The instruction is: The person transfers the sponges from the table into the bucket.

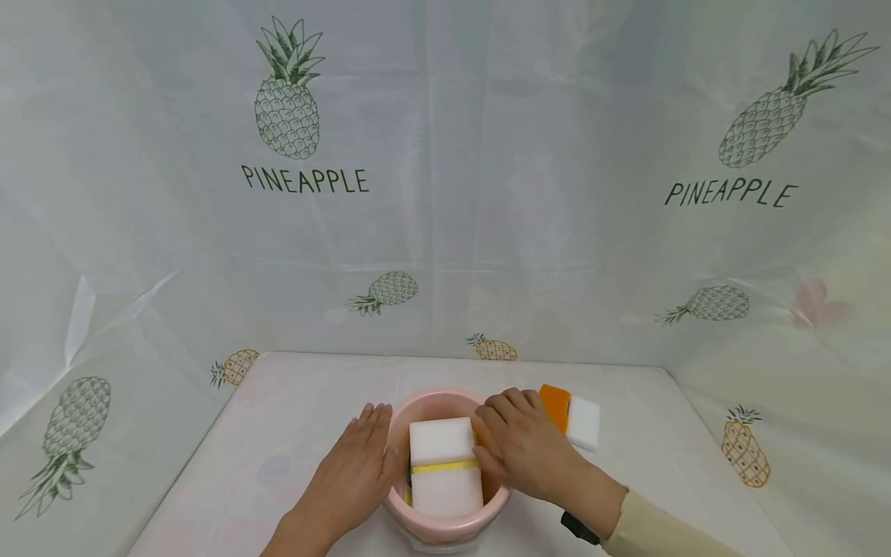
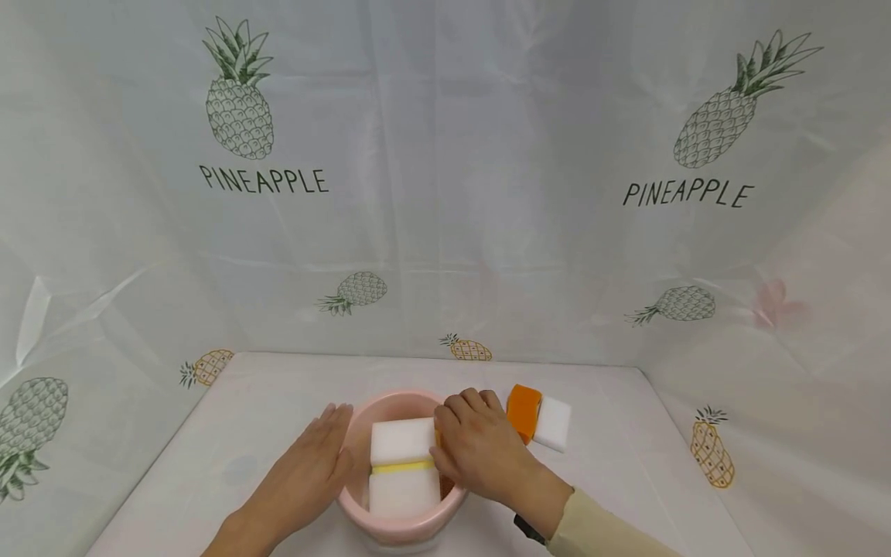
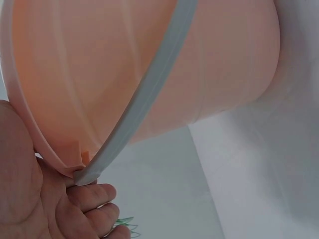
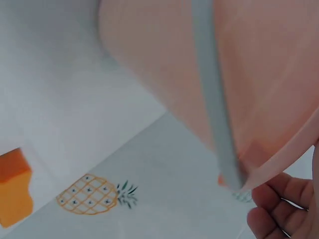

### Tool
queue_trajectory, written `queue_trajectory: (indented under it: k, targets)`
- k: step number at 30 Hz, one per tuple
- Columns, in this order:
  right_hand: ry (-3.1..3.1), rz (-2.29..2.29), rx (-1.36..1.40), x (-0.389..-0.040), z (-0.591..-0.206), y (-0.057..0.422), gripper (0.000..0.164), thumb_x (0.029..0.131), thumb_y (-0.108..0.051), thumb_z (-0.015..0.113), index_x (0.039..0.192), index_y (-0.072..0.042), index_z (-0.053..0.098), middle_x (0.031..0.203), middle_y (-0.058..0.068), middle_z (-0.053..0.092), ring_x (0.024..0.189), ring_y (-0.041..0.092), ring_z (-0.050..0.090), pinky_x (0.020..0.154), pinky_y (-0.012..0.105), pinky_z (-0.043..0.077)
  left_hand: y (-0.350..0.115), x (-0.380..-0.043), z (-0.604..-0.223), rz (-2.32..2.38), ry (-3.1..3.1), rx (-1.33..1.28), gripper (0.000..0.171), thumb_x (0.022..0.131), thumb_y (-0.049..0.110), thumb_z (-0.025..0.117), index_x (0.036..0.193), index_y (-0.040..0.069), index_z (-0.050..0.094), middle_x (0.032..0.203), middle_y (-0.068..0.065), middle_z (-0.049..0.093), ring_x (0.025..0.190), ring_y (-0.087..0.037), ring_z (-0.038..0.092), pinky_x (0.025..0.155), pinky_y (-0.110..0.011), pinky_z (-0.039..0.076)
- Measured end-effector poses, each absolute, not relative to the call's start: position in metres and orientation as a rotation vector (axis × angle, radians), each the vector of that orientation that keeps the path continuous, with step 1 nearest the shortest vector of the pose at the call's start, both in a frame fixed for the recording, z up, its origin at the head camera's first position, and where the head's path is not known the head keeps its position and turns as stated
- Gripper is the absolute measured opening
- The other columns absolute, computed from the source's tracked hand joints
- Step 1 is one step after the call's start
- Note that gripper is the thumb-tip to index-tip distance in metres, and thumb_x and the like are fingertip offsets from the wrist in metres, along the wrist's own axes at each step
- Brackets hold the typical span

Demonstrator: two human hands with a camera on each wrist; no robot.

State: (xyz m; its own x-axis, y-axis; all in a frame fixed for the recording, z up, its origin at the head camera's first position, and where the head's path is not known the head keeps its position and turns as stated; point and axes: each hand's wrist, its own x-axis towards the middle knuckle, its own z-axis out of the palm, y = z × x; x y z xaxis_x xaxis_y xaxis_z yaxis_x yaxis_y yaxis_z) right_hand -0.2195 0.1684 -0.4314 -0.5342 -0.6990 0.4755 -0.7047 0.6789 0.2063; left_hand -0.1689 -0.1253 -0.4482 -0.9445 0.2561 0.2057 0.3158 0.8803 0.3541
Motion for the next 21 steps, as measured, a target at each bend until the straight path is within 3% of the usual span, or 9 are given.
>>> queue_trajectory:
  k: [9,15,21]
  targets:
    - [-2.291,-0.011,0.899,-0.248,-0.429,0.21,0.037,0.091,-0.032,0.074,0.116,-0.005,0.068,0.111,0.009,0.068,0.104,0.031,0.06,0.089,0.05,0.05,-0.126,-0.169,-0.449,-0.634,-2.895,-0.43,0.057,0.112,0.026,0.046,0.158,-0.006,0.041,0.164,-0.023,0.042,0.158,-0.038,0.033,0.128,-0.057,0.03]
    - [-2.288,-0.121,0.889,-0.269,-0.435,0.262,0.044,0.083,-0.019,0.084,0.118,0.0,0.067,0.113,0.014,0.067,0.105,0.035,0.06,0.088,0.05,0.052,-0.125,-0.168,-0.448,-0.648,-2.896,-0.427,0.057,0.112,0.026,0.047,0.158,-0.006,0.041,0.164,-0.022,0.042,0.157,-0.038,0.034,0.128,-0.056,0.03]
    - [-2.345,-0.3,0.894,-0.28,-0.445,0.304,0.055,0.08,-0.022,0.088,0.125,0.0,0.065,0.119,0.014,0.067,0.11,0.035,0.061,0.091,0.051,0.054,-0.125,-0.168,-0.449,-0.622,-2.884,-0.424,0.056,0.111,0.026,0.048,0.157,-0.006,0.043,0.164,-0.022,0.044,0.157,-0.038,0.035,0.127,-0.056,0.032]
